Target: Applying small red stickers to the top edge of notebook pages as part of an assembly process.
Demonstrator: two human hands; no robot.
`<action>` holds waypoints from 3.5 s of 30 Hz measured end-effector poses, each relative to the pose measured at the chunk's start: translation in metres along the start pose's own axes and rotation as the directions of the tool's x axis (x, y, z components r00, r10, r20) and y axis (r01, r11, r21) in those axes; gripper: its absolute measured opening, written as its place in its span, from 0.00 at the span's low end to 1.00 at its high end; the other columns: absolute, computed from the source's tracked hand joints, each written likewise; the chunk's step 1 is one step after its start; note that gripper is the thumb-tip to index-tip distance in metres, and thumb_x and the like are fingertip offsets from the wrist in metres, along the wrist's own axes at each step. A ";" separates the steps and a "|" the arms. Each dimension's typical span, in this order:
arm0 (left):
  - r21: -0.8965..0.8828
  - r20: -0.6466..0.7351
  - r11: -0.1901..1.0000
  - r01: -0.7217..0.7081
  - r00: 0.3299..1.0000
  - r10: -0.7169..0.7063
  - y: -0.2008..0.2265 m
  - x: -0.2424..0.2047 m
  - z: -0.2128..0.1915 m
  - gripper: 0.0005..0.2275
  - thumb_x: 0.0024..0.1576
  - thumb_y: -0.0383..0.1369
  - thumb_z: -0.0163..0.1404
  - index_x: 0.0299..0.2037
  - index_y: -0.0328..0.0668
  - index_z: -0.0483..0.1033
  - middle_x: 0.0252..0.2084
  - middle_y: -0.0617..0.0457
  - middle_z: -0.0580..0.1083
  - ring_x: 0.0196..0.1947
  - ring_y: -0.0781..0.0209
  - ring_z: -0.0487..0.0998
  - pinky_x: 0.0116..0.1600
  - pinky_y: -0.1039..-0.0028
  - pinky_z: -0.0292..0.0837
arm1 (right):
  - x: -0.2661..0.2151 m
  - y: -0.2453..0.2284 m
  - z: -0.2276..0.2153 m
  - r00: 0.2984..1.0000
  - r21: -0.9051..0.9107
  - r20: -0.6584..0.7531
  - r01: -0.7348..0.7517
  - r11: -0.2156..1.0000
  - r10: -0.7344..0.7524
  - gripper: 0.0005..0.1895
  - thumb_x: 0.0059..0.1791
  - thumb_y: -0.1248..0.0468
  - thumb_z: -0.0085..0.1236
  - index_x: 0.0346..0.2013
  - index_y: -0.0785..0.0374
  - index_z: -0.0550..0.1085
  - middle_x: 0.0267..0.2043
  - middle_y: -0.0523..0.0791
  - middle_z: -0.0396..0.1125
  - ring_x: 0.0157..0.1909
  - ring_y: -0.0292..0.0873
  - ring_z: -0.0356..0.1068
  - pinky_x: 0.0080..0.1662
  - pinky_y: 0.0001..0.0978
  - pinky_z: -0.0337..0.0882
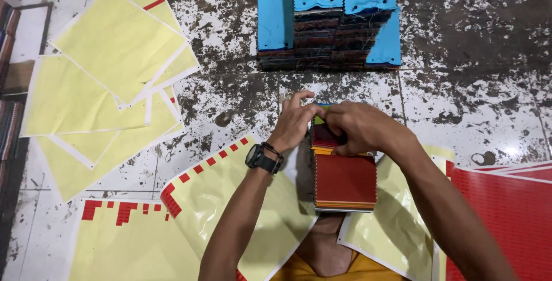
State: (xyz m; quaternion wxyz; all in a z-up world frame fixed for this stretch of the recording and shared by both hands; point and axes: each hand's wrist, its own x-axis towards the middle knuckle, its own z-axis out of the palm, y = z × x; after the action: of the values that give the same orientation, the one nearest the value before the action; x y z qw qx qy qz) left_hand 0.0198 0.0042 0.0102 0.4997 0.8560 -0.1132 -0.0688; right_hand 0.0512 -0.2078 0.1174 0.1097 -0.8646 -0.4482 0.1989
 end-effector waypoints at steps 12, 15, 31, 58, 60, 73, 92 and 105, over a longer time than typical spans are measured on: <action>-0.074 0.068 0.997 0.013 0.998 -0.008 0.021 -0.003 -0.009 0.15 0.49 0.40 0.47 0.40 0.39 0.76 0.65 0.42 0.60 0.61 0.32 0.60 0.64 0.49 0.55 | 0.005 -0.014 -0.048 0.946 0.322 0.069 -0.321 0.891 0.316 0.29 0.42 0.57 0.66 0.55 0.64 0.75 0.45 0.58 0.76 0.51 0.63 0.75 0.53 0.54 0.75; -0.065 -0.060 0.996 -0.053 0.997 0.049 0.009 0.005 -0.002 0.13 0.61 0.40 0.49 0.33 0.38 0.78 0.58 0.39 0.69 0.59 0.29 0.71 0.65 0.52 0.61 | 0.013 0.010 -0.020 0.943 0.264 0.030 -0.327 0.907 0.331 0.23 0.43 0.60 0.68 0.51 0.63 0.77 0.43 0.55 0.76 0.50 0.60 0.77 0.49 0.50 0.77; 0.157 -0.113 0.983 0.099 0.990 -0.082 0.020 -0.004 0.019 0.09 0.56 0.46 0.50 0.43 0.63 0.74 0.67 0.51 0.66 0.60 0.40 0.68 0.42 0.57 0.76 | -0.096 -0.086 0.071 0.931 -0.177 -0.363 -0.106 0.978 0.035 0.24 0.39 0.65 0.65 0.46 0.62 0.66 0.61 0.61 0.66 0.55 0.59 0.73 0.53 0.49 0.78; -0.086 -0.116 0.911 -0.404 0.912 0.394 0.214 -0.064 0.111 0.07 0.50 0.25 0.58 0.38 0.43 0.84 0.40 0.47 0.81 0.42 0.45 0.84 0.48 0.61 0.78 | -0.235 0.078 0.194 0.055 0.739 -0.609 -0.324 0.591 0.791 0.16 0.48 0.73 0.59 0.50 0.62 0.79 0.41 0.53 0.72 0.44 0.57 0.75 0.46 0.43 0.77; -0.265 0.029 0.927 -0.267 0.958 0.285 0.200 -0.058 0.168 0.08 0.56 0.26 0.53 0.41 0.49 0.83 0.36 0.55 0.81 0.35 0.52 0.83 0.39 0.69 0.78 | -0.243 0.103 0.225 0.099 0.821 -0.422 -0.380 0.426 0.901 0.18 0.47 0.70 0.56 0.51 0.55 0.81 0.43 0.48 0.74 0.49 0.52 0.75 0.49 0.42 0.77; -0.043 0.101 0.998 0.055 0.994 -0.051 0.143 -0.015 0.282 0.25 0.51 0.23 0.55 0.60 0.33 0.64 0.56 0.34 0.71 0.55 0.34 0.76 0.51 0.52 0.78 | -0.196 0.078 0.215 -0.131 0.910 -0.230 -0.380 0.165 0.964 0.16 0.39 0.55 0.74 0.37 0.58 0.83 0.29 0.48 0.70 0.36 0.49 0.74 0.40 0.38 0.75; -0.508 0.012 0.778 0.369 0.906 -0.422 0.102 -0.010 0.297 0.07 0.54 0.32 0.60 0.40 0.42 0.83 0.40 0.54 0.77 0.21 0.75 0.68 0.28 0.82 0.67 | -0.198 0.065 0.210 -0.159 0.929 -0.323 -0.239 0.281 0.933 0.18 0.45 0.59 0.70 0.45 0.64 0.80 0.37 0.51 0.70 0.38 0.46 0.73 0.41 0.34 0.73; -0.593 0.119 0.731 0.338 0.935 -0.335 0.128 -0.002 0.269 0.19 0.55 0.21 0.52 0.58 0.32 0.66 0.44 0.40 0.76 0.18 0.71 0.73 0.27 0.80 0.72 | -0.180 0.054 0.220 -0.300 0.843 -0.538 -0.210 0.495 0.788 0.08 0.42 0.67 0.76 0.32 0.58 0.83 0.30 0.44 0.72 0.35 0.44 0.76 0.38 0.29 0.76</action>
State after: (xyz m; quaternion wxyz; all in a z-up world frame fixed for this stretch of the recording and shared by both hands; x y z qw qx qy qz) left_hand -0.0600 -0.2820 -0.0100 0.7254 0.6571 0.0705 -0.1922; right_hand -0.0999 -0.3838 -0.0559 0.4562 -0.7880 0.2616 -0.3202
